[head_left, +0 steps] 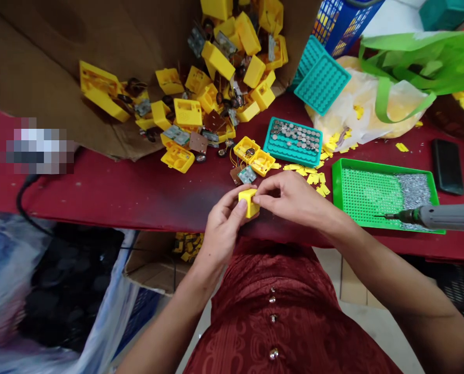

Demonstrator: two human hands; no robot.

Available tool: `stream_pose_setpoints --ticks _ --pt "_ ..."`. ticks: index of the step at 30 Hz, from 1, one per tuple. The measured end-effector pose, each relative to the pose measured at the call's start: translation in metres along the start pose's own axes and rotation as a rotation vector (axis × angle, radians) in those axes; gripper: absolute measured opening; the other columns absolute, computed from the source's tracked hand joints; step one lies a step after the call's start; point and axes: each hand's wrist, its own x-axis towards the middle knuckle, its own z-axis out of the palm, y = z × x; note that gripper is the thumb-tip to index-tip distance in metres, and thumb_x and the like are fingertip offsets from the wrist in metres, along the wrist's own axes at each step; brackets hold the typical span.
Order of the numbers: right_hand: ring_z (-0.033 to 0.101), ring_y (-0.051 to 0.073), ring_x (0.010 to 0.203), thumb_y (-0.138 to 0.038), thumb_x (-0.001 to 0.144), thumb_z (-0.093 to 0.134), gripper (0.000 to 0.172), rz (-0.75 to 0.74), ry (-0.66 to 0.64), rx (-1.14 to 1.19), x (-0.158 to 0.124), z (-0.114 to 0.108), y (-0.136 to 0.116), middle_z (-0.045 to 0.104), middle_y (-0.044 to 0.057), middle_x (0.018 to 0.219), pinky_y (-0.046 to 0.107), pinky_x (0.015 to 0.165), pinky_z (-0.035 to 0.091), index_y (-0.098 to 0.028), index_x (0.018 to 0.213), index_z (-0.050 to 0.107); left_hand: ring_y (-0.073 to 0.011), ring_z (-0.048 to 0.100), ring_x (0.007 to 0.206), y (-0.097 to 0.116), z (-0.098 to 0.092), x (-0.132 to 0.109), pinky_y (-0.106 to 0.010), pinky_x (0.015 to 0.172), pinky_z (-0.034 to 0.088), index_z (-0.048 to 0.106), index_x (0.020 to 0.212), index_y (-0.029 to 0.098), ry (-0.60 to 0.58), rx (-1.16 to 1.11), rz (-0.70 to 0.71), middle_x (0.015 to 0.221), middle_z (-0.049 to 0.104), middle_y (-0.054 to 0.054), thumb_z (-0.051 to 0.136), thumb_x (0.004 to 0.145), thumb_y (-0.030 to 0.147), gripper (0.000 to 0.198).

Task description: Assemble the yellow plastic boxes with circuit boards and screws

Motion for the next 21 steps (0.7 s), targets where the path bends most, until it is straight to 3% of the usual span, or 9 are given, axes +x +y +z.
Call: stream_pose_setpoints --ticks 7,12,15,18,21 --pt "0.05 0.007 0.048 -0.014 0.081 0.07 0.017 0.076 -0.016 0.06 0.004 -0.008 -0.005 0.063 0.0 0.053 0.023 0.05 0.034 -0.014 0.064 0.073 -0.0206 0.071 0.101 0.009 0.007 0.0 -0.031 0.086 0.06 0.076 0.107 0.019 -0.016 -0.103 -0.109 0.118 0.074 -0.008 0.081 0.078 0.036 0.034" --pt "0.058 0.009 0.047 -0.011 0.082 0.064 0.016 0.1 -0.02 0.379 0.001 -0.003 0.008 0.069 0.001 0.06 0.022 0.049 0.046 -0.016 0.071 0.075 -0.017 0.073 0.087 0.009 0.004 0.002 -0.028 0.078 0.062 0.075 0.109 0.018 -0.025 -0.187 -0.184 0.104 0.077 -0.007 0.08 0.079 0.033 0.034" --pt "0.062 0.011 0.051 -0.011 0.079 0.064 0.013 0.113 0.045 0.524 -0.003 0.003 0.017 0.071 0.001 0.066 0.024 0.051 0.052 -0.017 0.074 0.075 -0.0167 0.073 0.084 0.008 0.003 0.003 -0.028 0.076 0.063 0.075 0.11 0.017 -0.023 -0.213 -0.203 0.101 0.076 -0.007 0.078 0.081 0.03 0.032" --pt "0.063 0.011 0.055 -0.014 0.08 0.065 0.01 0.063 0.121 0.468 -0.005 0.01 0.025 0.072 0.0 0.07 0.025 0.055 0.052 -0.017 0.078 0.074 -0.0174 0.074 0.086 0.008 0.006 0.006 -0.029 0.078 0.063 0.074 0.108 0.016 -0.009 -0.228 -0.221 0.103 0.076 -0.007 0.075 0.083 0.028 0.028" --pt "0.067 0.012 0.07 -0.017 0.084 0.062 0.011 0.005 0.331 0.351 -0.006 0.012 0.037 0.074 0.001 0.081 0.026 0.068 0.055 -0.018 0.086 0.073 -0.019 0.074 0.093 0.008 0.01 0.012 -0.028 0.077 0.063 0.074 0.105 0.016 0.012 -0.235 -0.192 0.11 0.076 -0.008 0.073 0.085 0.026 0.023"
